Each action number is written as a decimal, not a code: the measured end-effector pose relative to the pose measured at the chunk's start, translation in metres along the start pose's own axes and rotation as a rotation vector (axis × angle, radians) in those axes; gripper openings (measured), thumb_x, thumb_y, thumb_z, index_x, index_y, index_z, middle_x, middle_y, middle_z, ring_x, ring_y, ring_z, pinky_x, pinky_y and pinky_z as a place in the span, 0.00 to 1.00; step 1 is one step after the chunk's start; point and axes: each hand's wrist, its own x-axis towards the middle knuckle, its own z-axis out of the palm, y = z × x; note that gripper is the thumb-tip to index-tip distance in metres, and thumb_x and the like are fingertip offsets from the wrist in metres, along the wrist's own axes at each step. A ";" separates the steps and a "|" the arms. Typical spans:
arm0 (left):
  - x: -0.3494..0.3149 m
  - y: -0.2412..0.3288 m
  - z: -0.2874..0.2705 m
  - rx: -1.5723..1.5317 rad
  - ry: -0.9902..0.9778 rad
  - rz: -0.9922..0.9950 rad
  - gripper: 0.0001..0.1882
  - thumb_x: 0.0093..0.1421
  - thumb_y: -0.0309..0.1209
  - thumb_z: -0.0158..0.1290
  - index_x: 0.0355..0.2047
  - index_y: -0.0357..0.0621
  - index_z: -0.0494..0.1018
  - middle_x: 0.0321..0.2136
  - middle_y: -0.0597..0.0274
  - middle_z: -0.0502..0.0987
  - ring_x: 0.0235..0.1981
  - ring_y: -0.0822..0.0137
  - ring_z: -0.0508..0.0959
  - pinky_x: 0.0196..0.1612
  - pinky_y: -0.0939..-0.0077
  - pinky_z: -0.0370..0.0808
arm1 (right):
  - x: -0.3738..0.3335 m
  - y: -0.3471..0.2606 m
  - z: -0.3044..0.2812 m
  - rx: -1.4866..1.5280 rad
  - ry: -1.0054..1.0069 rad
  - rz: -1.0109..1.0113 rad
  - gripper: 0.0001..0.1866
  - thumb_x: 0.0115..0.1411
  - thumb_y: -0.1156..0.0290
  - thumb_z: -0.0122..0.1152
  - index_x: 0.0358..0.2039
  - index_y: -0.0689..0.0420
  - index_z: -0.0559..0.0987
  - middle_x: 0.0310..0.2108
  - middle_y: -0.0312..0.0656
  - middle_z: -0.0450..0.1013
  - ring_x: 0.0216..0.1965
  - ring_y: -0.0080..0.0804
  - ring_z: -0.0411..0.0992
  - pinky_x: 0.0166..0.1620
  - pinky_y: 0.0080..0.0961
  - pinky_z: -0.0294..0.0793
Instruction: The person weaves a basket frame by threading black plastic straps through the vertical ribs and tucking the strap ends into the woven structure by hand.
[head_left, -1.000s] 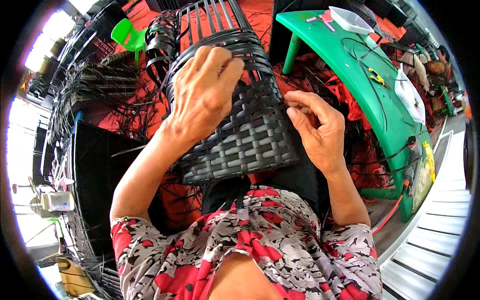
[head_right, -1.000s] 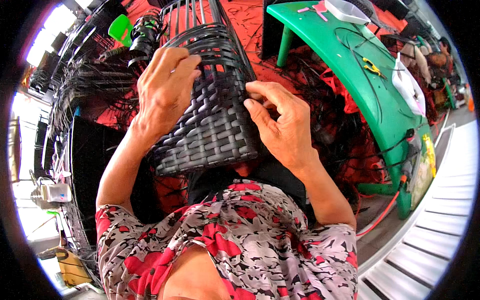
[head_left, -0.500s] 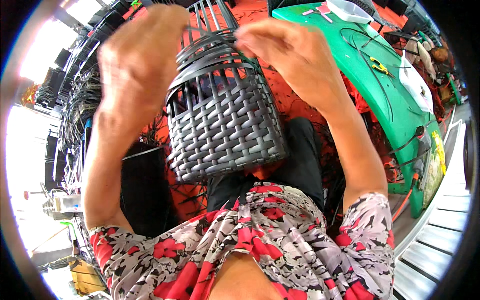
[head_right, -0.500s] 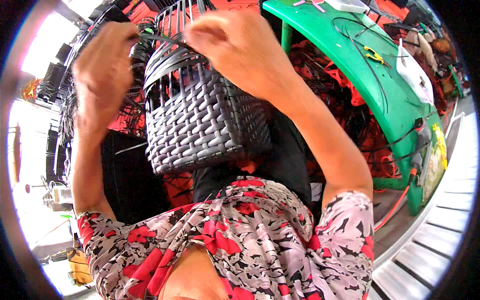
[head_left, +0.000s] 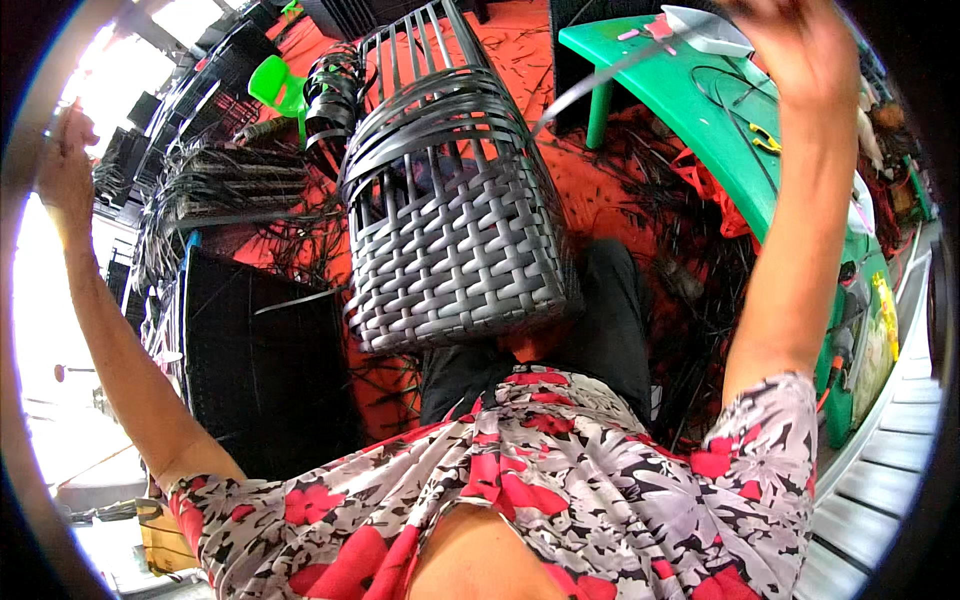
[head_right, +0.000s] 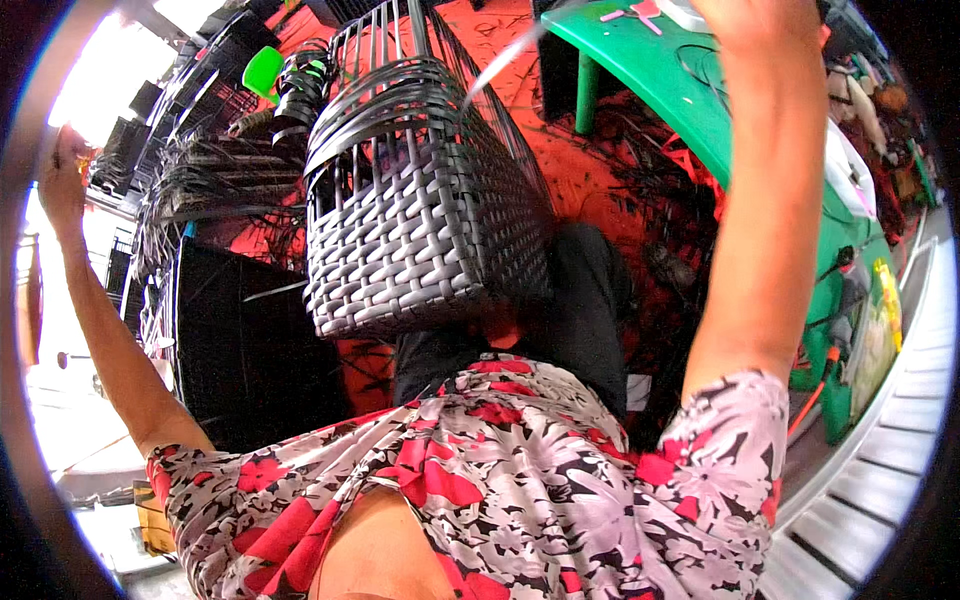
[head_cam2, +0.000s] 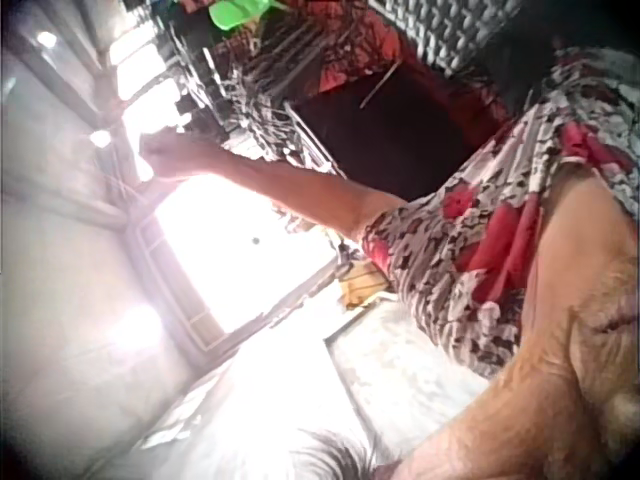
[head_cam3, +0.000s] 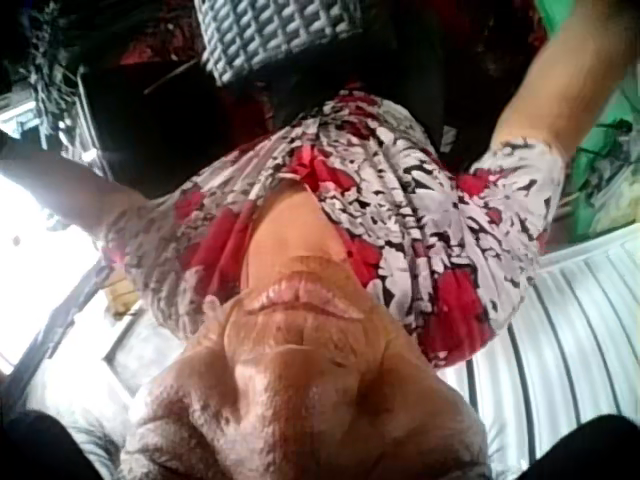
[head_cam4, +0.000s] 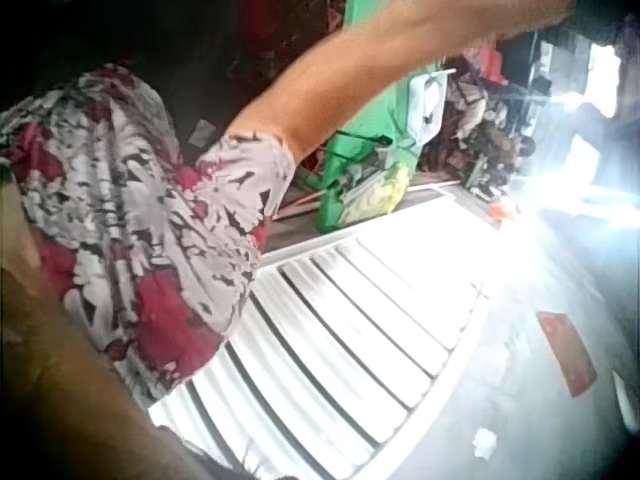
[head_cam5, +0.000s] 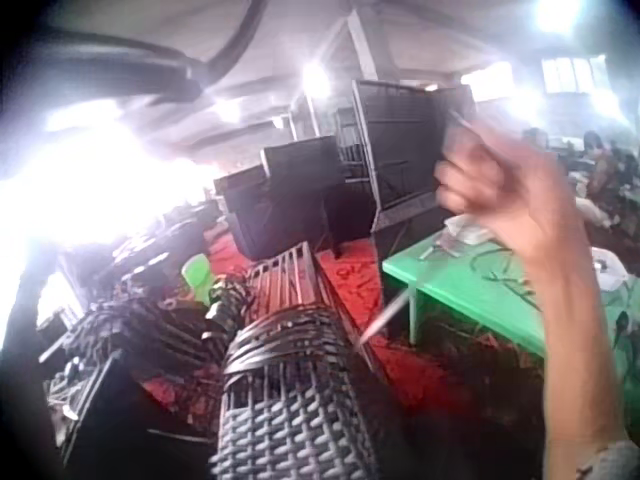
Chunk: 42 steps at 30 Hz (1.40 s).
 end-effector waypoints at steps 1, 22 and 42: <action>-0.008 -0.020 -0.005 0.023 -0.051 -0.004 0.15 0.64 0.39 0.46 0.49 0.56 0.74 0.33 0.60 0.79 0.31 0.69 0.77 0.37 0.70 0.75 | -0.028 0.002 -0.011 0.022 -0.016 0.041 0.15 0.63 0.63 0.50 0.21 0.55 0.68 0.20 0.30 0.60 0.27 0.25 0.61 0.48 0.33 0.61; -0.143 0.443 -0.075 -0.665 -0.211 1.306 0.06 0.41 0.35 0.51 0.15 0.49 0.73 0.12 0.71 0.63 0.14 0.69 0.62 0.18 0.71 0.51 | 0.005 0.059 0.174 -1.755 -0.238 -0.181 0.07 0.52 0.68 0.61 0.30 0.56 0.80 0.37 0.39 0.74 0.48 0.33 0.66 0.53 0.38 0.57; -0.161 0.476 -0.072 -0.710 -0.013 1.222 0.19 0.53 0.40 0.45 0.39 0.43 0.75 0.34 0.58 0.75 0.35 0.60 0.74 0.37 0.51 0.65 | 0.006 0.105 0.134 -1.151 -0.054 0.146 0.13 0.52 0.61 0.61 0.22 0.58 0.80 0.40 0.44 0.76 0.47 0.41 0.68 0.53 0.38 0.63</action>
